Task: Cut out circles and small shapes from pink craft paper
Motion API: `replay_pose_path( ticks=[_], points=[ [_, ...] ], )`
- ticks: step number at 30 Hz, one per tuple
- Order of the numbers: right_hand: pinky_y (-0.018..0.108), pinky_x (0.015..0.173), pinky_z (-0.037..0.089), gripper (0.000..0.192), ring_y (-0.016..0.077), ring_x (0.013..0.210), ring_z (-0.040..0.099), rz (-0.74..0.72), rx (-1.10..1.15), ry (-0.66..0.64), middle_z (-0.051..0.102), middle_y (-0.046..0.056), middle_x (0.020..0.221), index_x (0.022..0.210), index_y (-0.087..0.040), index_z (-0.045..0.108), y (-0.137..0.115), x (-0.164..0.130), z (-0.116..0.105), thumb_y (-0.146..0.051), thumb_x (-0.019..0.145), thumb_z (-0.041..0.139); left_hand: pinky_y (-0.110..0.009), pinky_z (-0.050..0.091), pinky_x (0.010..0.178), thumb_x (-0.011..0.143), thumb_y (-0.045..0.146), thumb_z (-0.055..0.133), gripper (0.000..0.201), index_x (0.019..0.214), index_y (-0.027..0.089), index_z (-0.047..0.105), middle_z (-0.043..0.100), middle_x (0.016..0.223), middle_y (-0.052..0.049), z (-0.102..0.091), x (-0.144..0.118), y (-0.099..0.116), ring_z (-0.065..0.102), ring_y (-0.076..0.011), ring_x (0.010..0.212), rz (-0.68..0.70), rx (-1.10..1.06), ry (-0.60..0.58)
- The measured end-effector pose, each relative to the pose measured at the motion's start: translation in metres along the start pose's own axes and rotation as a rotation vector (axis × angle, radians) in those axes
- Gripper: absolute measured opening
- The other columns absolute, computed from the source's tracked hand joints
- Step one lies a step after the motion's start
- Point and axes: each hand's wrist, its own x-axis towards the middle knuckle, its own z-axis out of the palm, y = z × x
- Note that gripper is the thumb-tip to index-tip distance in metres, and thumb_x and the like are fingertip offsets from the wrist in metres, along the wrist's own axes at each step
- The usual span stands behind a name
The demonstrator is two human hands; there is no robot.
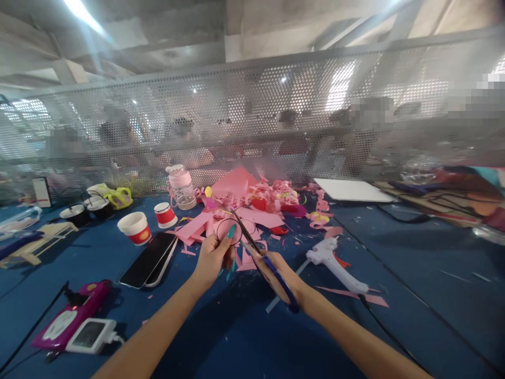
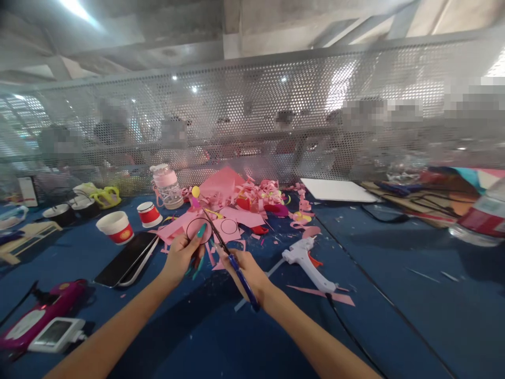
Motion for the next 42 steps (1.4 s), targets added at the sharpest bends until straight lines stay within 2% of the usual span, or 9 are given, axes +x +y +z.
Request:
replay_pose_path(
  ticks=[6,12,16,23,34,38,42],
  points=[
    [0.021,0.041,0.022,0.044,0.0073,0.048,0.027,-0.003,0.011,0.004,0.028,-0.005,0.052,0.063,-0.015,0.05,0.005,0.001,0.001,-0.055,0.08,0.04,-0.017,0.028,0.031,0.071,0.052,0.054,0.043,0.052,0.014,0.045,0.045,0.038,0.004,0.001,0.0,0.001,0.038,-0.0043,0.029,-0.033,-0.037,0.017],
    [0.021,0.04,0.021,0.042,0.007,0.046,0.025,0.023,0.017,0.032,0.023,-0.006,0.052,0.062,-0.017,0.046,0.004,0.001,0.004,-0.055,0.08,0.041,-0.016,0.028,0.031,0.073,0.049,0.054,0.038,0.059,0.016,0.044,0.044,0.04,0.006,0.001,-0.001,-0.001,0.037,-0.0039,0.03,-0.006,-0.096,0.043],
    [0.021,0.039,0.023,0.043,0.0074,0.045,0.026,0.004,0.014,-0.006,0.025,-0.006,0.05,0.061,-0.018,0.044,-0.001,0.001,0.002,-0.056,0.08,0.039,-0.016,0.027,0.031,0.074,0.051,0.052,0.04,0.057,0.016,0.043,0.042,0.038,0.006,0.001,-0.001,0.001,0.036,-0.0038,0.029,-0.006,-0.046,0.058],
    [0.021,0.039,0.026,0.041,0.007,0.042,0.029,0.058,0.035,-0.054,0.031,-0.006,0.048,0.064,-0.019,0.039,-0.002,0.001,0.001,-0.055,0.083,0.035,-0.017,0.024,0.031,0.071,0.054,0.053,0.041,0.058,0.016,0.044,0.041,0.037,0.007,0.002,-0.002,0.001,0.034,-0.0036,0.029,-0.014,-0.001,0.076],
    [0.022,0.041,0.023,0.042,0.0068,0.044,0.028,-0.018,-0.004,-0.043,0.031,-0.006,0.049,0.061,-0.018,0.038,0.009,0.002,0.001,-0.053,0.083,0.035,-0.017,0.027,0.031,0.071,0.054,0.053,0.043,0.054,0.015,0.042,0.043,0.037,0.005,-0.003,0.001,0.0,0.036,-0.0039,0.029,0.009,0.021,0.057],
    [0.022,0.042,0.025,0.041,0.0073,0.045,0.03,-0.041,0.014,-0.046,0.03,-0.006,0.049,0.063,-0.019,0.039,0.011,0.003,0.0,-0.055,0.082,0.036,-0.017,0.028,0.032,0.072,0.053,0.053,0.044,0.052,0.015,0.043,0.043,0.035,0.005,0.001,0.002,-0.002,0.037,-0.0044,0.029,0.04,-0.019,0.038],
    [0.022,0.042,0.026,0.041,0.0075,0.044,0.031,-0.027,-0.005,-0.061,0.032,-0.006,0.049,0.06,-0.019,0.035,0.012,0.003,-0.002,-0.055,0.08,0.039,-0.017,0.027,0.032,0.072,0.052,0.053,0.043,0.052,0.015,0.043,0.043,0.034,0.005,0.003,0.001,-0.007,0.037,-0.0042,0.029,0.059,-0.047,0.067]
  ],
)
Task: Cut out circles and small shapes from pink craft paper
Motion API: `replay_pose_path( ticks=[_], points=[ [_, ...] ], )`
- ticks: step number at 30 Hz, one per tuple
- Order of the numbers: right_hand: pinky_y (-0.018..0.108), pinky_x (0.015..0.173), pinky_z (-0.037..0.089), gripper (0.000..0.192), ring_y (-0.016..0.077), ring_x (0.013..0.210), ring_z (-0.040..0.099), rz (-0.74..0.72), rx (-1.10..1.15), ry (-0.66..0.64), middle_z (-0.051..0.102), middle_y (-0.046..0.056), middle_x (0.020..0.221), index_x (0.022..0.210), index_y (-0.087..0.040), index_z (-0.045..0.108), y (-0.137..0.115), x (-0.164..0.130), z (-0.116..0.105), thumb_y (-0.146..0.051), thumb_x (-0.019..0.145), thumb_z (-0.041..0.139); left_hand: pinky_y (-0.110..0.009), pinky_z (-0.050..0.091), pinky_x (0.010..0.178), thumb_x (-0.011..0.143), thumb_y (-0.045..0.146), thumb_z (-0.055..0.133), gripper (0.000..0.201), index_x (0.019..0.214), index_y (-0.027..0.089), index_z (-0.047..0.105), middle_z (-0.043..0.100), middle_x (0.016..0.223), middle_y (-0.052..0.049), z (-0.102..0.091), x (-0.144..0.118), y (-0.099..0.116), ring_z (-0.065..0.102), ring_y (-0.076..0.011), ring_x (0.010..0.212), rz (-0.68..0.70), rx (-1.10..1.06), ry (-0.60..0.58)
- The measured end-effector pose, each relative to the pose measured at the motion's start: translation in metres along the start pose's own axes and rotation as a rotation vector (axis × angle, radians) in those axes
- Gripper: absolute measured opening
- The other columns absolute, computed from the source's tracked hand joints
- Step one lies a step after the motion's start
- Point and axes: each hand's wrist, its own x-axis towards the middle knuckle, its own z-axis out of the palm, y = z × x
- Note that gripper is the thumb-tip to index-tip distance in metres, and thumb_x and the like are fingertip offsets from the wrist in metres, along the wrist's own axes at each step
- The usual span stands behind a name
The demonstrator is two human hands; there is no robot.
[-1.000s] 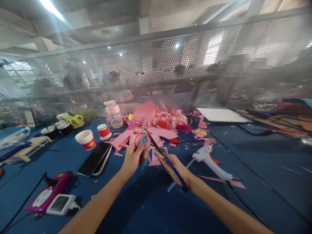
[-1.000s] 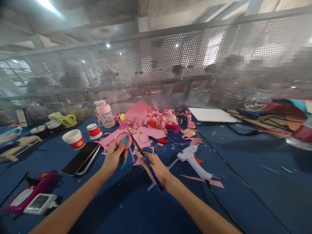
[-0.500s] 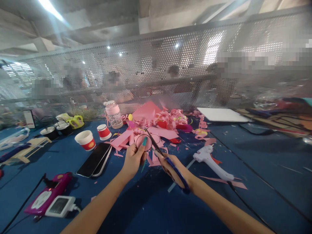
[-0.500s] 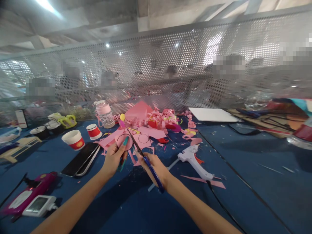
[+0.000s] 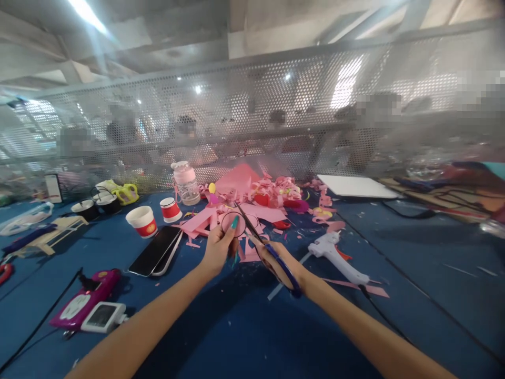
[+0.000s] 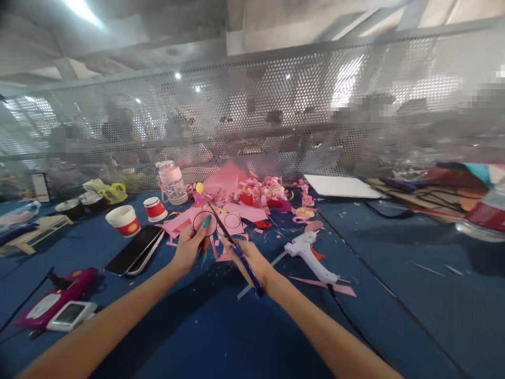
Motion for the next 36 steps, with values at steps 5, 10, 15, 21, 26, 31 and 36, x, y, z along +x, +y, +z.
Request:
replay_pose_path(
  ticks=[5,10,15,21,26,31,36],
  points=[
    [0.022,0.042,0.026,0.042,0.0071,0.044,0.03,0.032,-0.051,-0.042,0.032,-0.006,0.048,0.059,-0.019,0.035,-0.007,-0.001,-0.001,-0.056,0.078,0.043,-0.017,0.028,0.032,0.072,0.052,0.053,0.044,0.05,0.014,0.045,0.044,0.034,0.004,-0.012,-0.003,-0.009,0.038,-0.0044,0.029,0.015,0.012,-0.043],
    [0.022,0.043,0.025,0.042,0.007,0.043,0.03,0.074,-0.13,-0.09,0.032,-0.006,0.047,0.06,-0.019,0.038,-0.017,-0.004,0.001,-0.057,0.078,0.042,-0.017,0.029,0.03,0.071,0.053,0.053,0.042,0.055,0.015,0.046,0.046,0.036,0.004,-0.022,-0.015,-0.011,0.039,-0.0053,0.028,-0.017,-0.019,0.001],
    [0.024,0.044,0.03,0.045,0.0085,0.044,0.034,0.055,-0.176,-0.129,0.036,-0.005,0.048,0.06,-0.019,0.039,-0.026,-0.003,0.003,-0.061,0.075,0.042,-0.016,0.029,0.03,0.07,0.051,0.055,0.04,0.058,0.015,0.046,0.047,0.035,0.004,-0.025,-0.021,-0.009,0.04,-0.0053,0.028,0.014,-0.02,-0.017],
    [0.023,0.042,0.029,0.047,0.008,0.043,0.032,0.078,-0.173,-0.122,0.035,-0.006,0.047,0.059,-0.019,0.039,-0.031,-0.003,0.004,-0.064,0.073,0.042,-0.017,0.029,0.029,0.07,0.052,0.054,0.04,0.06,0.015,0.045,0.047,0.035,0.004,-0.024,-0.021,-0.012,0.039,-0.0056,0.026,-0.031,-0.064,-0.012],
    [0.023,0.043,0.029,0.045,0.0081,0.043,0.032,0.129,-0.167,-0.123,0.032,-0.006,0.048,0.066,-0.018,0.045,-0.03,-0.004,0.005,-0.062,0.076,0.039,-0.017,0.031,0.029,0.07,0.051,0.056,0.039,0.06,0.015,0.047,0.048,0.036,0.004,-0.024,-0.022,-0.01,0.041,-0.006,0.027,-0.016,-0.095,-0.033],
    [0.022,0.041,0.027,0.046,0.0082,0.043,0.033,0.167,-0.134,-0.075,0.033,-0.006,0.047,0.071,-0.017,0.05,-0.028,-0.004,0.007,-0.061,0.077,0.039,-0.017,0.031,0.03,0.073,0.05,0.053,0.041,0.055,0.014,0.047,0.048,0.036,0.003,-0.024,-0.023,-0.009,0.041,-0.0059,0.028,-0.038,-0.1,-0.062],
    [0.021,0.04,0.023,0.047,0.0079,0.044,0.03,0.144,-0.169,-0.058,0.031,-0.005,0.048,0.067,-0.017,0.048,-0.026,-0.005,0.008,-0.061,0.078,0.038,-0.017,0.03,0.03,0.074,0.05,0.052,0.043,0.051,0.013,0.048,0.048,0.036,0.002,-0.023,-0.023,-0.009,0.041,-0.0058,0.029,-0.041,-0.092,-0.063]
  ],
)
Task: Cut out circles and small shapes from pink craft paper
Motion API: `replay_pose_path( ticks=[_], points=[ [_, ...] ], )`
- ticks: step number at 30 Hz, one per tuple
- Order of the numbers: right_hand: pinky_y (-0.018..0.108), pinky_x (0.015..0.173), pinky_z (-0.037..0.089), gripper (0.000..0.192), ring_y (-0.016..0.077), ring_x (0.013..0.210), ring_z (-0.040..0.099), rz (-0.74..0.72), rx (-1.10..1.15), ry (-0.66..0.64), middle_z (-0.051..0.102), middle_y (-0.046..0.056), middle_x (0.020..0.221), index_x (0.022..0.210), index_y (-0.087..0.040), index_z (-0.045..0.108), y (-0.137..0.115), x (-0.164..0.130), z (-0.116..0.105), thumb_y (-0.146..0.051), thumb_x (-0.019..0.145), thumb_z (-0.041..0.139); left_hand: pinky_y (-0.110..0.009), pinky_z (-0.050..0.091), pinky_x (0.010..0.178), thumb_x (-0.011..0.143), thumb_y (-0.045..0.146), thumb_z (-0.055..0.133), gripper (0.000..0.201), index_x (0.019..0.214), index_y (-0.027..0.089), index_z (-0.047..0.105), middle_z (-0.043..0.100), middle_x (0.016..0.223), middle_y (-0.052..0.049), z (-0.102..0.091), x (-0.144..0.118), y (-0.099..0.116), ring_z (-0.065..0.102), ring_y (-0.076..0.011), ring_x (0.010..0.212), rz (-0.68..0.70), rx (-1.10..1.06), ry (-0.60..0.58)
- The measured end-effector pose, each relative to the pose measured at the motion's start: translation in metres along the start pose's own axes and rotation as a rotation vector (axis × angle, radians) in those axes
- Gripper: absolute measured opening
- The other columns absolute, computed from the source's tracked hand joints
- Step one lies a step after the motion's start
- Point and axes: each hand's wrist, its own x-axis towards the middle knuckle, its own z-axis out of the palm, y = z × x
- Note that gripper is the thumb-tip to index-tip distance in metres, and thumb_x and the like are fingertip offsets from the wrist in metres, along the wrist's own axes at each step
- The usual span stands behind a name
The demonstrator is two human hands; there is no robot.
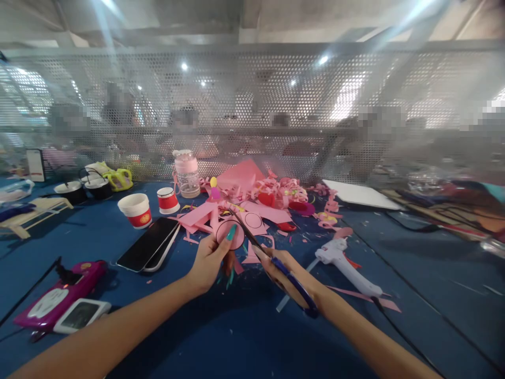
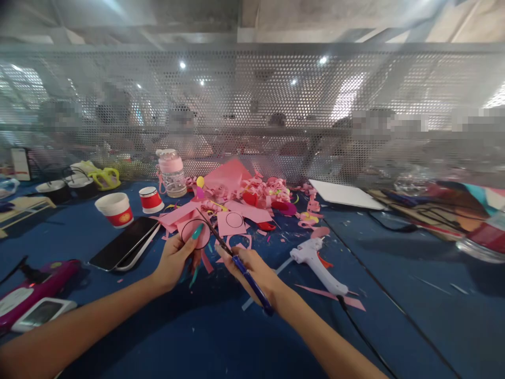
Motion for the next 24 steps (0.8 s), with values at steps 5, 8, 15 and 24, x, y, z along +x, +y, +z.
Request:
replay_pose_path(
  ticks=[5,8,15,24],
  points=[
    [0.023,0.046,0.028,0.053,0.0107,0.051,0.035,-0.105,-0.02,0.025,0.035,-0.003,0.054,0.086,-0.015,0.06,-0.0002,-0.002,-0.0007,-0.062,0.079,0.034,-0.017,0.031,0.031,0.074,0.051,0.052,0.047,0.047,0.013,0.048,0.047,0.035,0.001,0.0008,-0.0006,0.0021,0.041,-0.0054,0.029,-0.003,0.014,-0.015],
    [0.023,0.045,0.027,0.053,0.0097,0.047,0.032,-0.086,-0.026,-0.04,0.031,-0.004,0.051,0.088,-0.014,0.06,-0.0013,-0.0021,-0.0028,-0.059,0.081,0.033,-0.017,0.03,0.029,0.073,0.051,0.054,0.044,0.05,0.013,0.047,0.047,0.036,0.002,0.0001,-0.0004,0.0024,0.04,-0.0052,0.027,-0.005,-0.001,-0.015],
    [0.022,0.041,0.024,0.047,0.008,0.044,0.028,-0.057,0.013,-0.09,0.029,-0.006,0.048,0.087,-0.014,0.057,0.0017,-0.0004,-0.004,-0.057,0.081,0.038,-0.017,0.029,0.031,0.074,0.05,0.053,0.042,0.053,0.013,0.048,0.047,0.034,0.002,-0.0031,0.0025,0.0021,0.041,-0.0057,0.028,-0.002,0.014,-0.033],
    [0.022,0.044,0.025,0.052,0.0087,0.047,0.029,-0.062,-0.004,-0.047,0.025,-0.006,0.051,0.088,-0.014,0.058,0.0063,-0.0011,-0.0015,-0.06,0.08,0.035,-0.017,0.027,0.031,0.076,0.049,0.051,0.044,0.051,0.013,0.047,0.047,0.034,0.001,-0.0037,0.0039,0.0022,0.042,-0.0057,0.028,0.012,0.014,-0.064]
  ],
)
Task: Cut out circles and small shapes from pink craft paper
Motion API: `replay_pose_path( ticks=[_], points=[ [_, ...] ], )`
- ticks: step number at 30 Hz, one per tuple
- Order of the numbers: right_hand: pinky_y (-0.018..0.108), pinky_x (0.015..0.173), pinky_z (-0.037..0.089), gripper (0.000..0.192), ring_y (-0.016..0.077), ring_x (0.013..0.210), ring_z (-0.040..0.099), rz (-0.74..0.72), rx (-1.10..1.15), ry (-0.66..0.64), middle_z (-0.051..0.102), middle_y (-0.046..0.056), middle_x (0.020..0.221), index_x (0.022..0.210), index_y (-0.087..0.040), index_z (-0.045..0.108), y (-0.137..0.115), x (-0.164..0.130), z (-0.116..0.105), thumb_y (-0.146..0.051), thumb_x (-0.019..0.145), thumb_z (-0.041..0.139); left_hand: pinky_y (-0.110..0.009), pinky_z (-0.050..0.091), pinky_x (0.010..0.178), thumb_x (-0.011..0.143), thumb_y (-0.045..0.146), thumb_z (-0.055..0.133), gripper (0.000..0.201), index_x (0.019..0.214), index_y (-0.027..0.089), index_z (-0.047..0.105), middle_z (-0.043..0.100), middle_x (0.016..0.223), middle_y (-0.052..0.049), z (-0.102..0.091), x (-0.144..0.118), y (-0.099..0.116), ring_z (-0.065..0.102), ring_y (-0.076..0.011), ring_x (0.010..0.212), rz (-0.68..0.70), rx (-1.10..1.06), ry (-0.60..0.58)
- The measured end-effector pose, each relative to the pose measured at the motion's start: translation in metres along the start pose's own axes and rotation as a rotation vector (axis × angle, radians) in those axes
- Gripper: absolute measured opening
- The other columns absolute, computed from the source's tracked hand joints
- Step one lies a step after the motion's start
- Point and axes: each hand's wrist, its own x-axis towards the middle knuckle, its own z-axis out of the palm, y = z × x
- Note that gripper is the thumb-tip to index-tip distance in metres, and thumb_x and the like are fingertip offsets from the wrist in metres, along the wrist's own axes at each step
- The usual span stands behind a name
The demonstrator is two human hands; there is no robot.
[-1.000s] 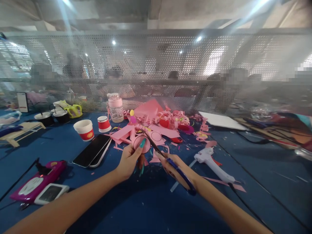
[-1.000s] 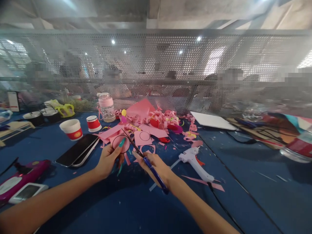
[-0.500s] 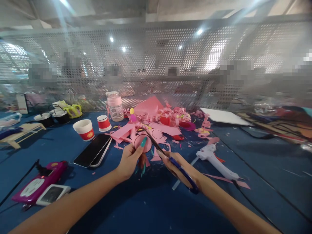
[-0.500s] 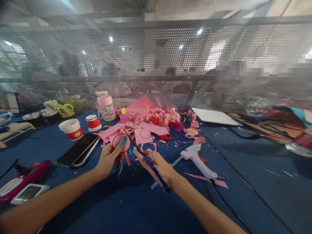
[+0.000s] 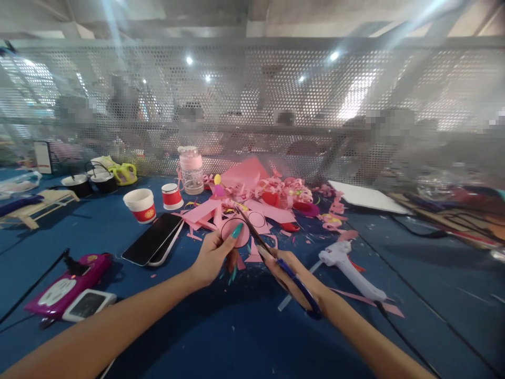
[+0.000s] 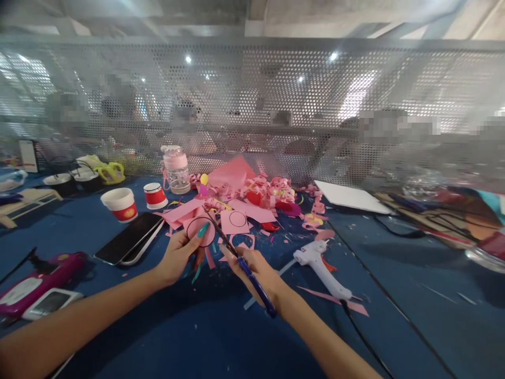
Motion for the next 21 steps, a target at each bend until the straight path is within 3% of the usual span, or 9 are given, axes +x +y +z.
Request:
replay_pose_path(
  ticks=[7,13,21],
  points=[
    [0.022,0.043,0.022,0.052,0.0078,0.047,0.026,0.013,-0.038,0.038,0.025,-0.006,0.051,0.076,-0.015,0.056,-0.0053,0.0001,0.0008,-0.062,0.079,0.035,-0.017,0.029,0.031,0.075,0.051,0.051,0.044,0.052,0.013,0.048,0.047,0.035,0.002,-0.0002,0.0004,0.0019,0.042,-0.0059,0.028,-0.013,0.005,-0.019],
    [0.021,0.042,0.023,0.057,0.0078,0.047,0.027,0.025,-0.021,0.041,0.028,-0.006,0.051,0.09,-0.014,0.059,-0.0046,-0.0015,0.0004,-0.064,0.078,0.034,-0.017,0.03,0.03,0.074,0.053,0.051,0.045,0.052,0.014,0.047,0.047,0.034,0.002,0.0003,-0.0006,0.0032,0.042,-0.0063,0.028,-0.041,0.008,-0.008],
    [0.022,0.041,0.021,0.051,0.008,0.045,0.025,0.009,-0.033,0.034,0.026,-0.006,0.048,0.075,-0.016,0.054,-0.0045,-0.0006,0.0008,-0.062,0.079,0.034,-0.017,0.03,0.031,0.075,0.05,0.051,0.045,0.05,0.013,0.047,0.046,0.034,0.002,-0.0008,-0.0002,0.0027,0.042,-0.0059,0.028,-0.027,0.015,-0.015]
  ],
)
